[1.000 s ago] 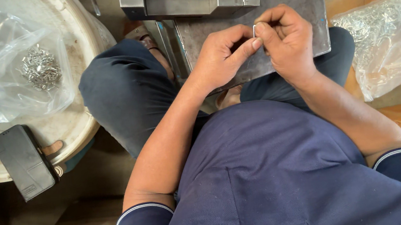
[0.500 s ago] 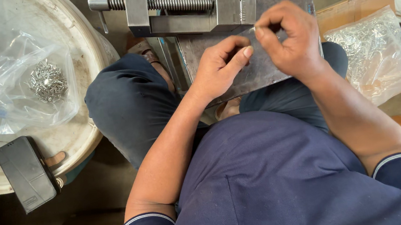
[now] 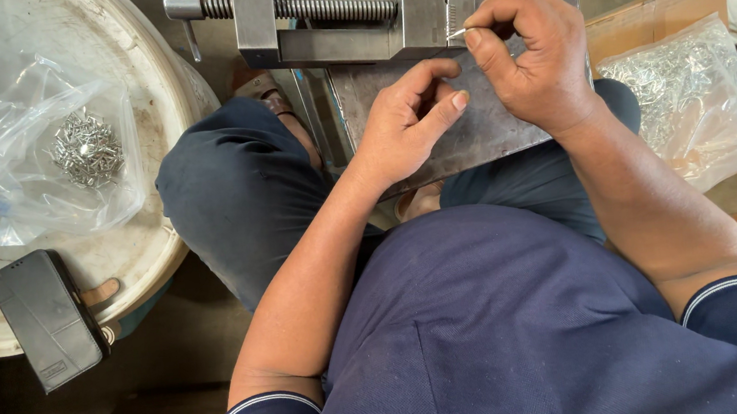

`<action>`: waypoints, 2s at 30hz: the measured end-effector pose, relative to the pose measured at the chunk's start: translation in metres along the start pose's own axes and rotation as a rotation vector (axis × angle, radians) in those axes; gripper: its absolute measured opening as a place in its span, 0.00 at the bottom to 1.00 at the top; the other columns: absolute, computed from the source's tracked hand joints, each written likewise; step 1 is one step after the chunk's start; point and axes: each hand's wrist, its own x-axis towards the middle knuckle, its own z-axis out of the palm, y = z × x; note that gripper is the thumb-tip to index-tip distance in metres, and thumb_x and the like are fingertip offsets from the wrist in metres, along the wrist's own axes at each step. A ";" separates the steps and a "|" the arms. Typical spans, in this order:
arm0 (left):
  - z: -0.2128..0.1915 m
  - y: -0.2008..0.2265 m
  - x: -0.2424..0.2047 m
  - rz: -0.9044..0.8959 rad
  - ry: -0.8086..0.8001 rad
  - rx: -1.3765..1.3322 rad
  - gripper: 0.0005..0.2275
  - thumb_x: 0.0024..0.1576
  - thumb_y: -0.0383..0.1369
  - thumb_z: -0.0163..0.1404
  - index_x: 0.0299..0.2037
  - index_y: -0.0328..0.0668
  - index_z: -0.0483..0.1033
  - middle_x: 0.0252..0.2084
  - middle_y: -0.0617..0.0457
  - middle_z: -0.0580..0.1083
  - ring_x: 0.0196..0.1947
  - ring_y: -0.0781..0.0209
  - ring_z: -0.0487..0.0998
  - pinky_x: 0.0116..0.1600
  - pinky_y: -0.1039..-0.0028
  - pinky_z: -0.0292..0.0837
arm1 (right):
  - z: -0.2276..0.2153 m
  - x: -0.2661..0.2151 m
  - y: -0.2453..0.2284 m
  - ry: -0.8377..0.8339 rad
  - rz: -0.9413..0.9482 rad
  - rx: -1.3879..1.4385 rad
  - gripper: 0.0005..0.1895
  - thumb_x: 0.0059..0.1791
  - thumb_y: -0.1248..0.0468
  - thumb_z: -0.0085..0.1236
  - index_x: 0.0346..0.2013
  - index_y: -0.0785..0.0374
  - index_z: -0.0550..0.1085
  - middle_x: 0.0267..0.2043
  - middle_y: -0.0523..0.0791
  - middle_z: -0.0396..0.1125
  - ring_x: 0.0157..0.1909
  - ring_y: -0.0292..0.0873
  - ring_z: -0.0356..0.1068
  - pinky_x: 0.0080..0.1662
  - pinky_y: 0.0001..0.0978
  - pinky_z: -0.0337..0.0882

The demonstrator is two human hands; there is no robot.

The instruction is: The person sits cross-legged on the floor and uses a metal press to assemble small metal components. They pick up individual pieces from a plastic bag, place them into the press, and operate the handle to secure them before moving the finished items to a cardboard box.

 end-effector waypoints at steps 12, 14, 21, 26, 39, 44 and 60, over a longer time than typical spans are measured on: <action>0.000 0.002 0.000 -0.008 -0.007 0.004 0.16 0.65 0.35 0.55 0.57 0.33 0.73 0.31 0.63 0.68 0.29 0.76 0.66 0.36 0.82 0.65 | -0.001 0.004 -0.011 -0.027 -0.004 -0.055 0.02 0.58 0.74 0.63 0.44 0.69 0.77 0.44 0.49 0.70 0.40 0.39 0.73 0.41 0.27 0.73; 0.000 0.001 -0.001 -0.014 -0.007 0.008 0.16 0.64 0.36 0.55 0.57 0.34 0.73 0.31 0.63 0.69 0.29 0.77 0.67 0.35 0.82 0.66 | 0.000 0.001 -0.009 -0.012 -0.001 -0.062 0.03 0.57 0.74 0.62 0.45 0.69 0.77 0.44 0.49 0.70 0.40 0.39 0.73 0.42 0.27 0.73; 0.002 -0.007 -0.001 0.042 -0.006 -0.018 0.14 0.66 0.34 0.55 0.56 0.33 0.73 0.33 0.63 0.69 0.31 0.76 0.66 0.37 0.82 0.65 | -0.017 -0.030 0.028 0.077 0.092 -0.095 0.04 0.58 0.75 0.60 0.47 0.70 0.77 0.43 0.48 0.70 0.40 0.39 0.72 0.43 0.26 0.72; 0.001 -0.015 0.000 0.076 -0.042 -0.043 0.10 0.68 0.30 0.54 0.55 0.32 0.72 0.34 0.62 0.69 0.33 0.75 0.67 0.39 0.82 0.65 | -0.030 -0.068 0.048 -0.028 0.313 -0.129 0.03 0.58 0.72 0.63 0.46 0.69 0.79 0.38 0.47 0.68 0.36 0.37 0.68 0.39 0.27 0.68; 0.002 -0.012 -0.001 0.051 -0.053 -0.105 0.09 0.68 0.28 0.54 0.54 0.32 0.72 0.33 0.62 0.68 0.33 0.75 0.67 0.39 0.81 0.66 | -0.005 -0.075 0.028 -0.072 0.235 -0.386 0.05 0.55 0.66 0.67 0.38 0.63 0.79 0.34 0.44 0.69 0.34 0.43 0.70 0.37 0.33 0.67; 0.003 -0.006 0.000 0.053 -0.014 0.018 0.10 0.66 0.30 0.55 0.53 0.33 0.73 0.32 0.63 0.67 0.31 0.76 0.65 0.36 0.82 0.63 | -0.001 -0.073 0.028 -0.025 0.658 0.287 0.06 0.57 0.65 0.60 0.42 0.65 0.75 0.32 0.39 0.68 0.32 0.31 0.65 0.34 0.26 0.66; 0.001 -0.009 0.000 0.099 -0.052 0.039 0.09 0.69 0.30 0.55 0.54 0.34 0.73 0.33 0.63 0.68 0.33 0.76 0.65 0.39 0.82 0.64 | -0.023 -0.090 0.053 0.087 0.624 0.319 0.05 0.61 0.67 0.61 0.46 0.68 0.75 0.34 0.41 0.67 0.33 0.32 0.64 0.39 0.28 0.67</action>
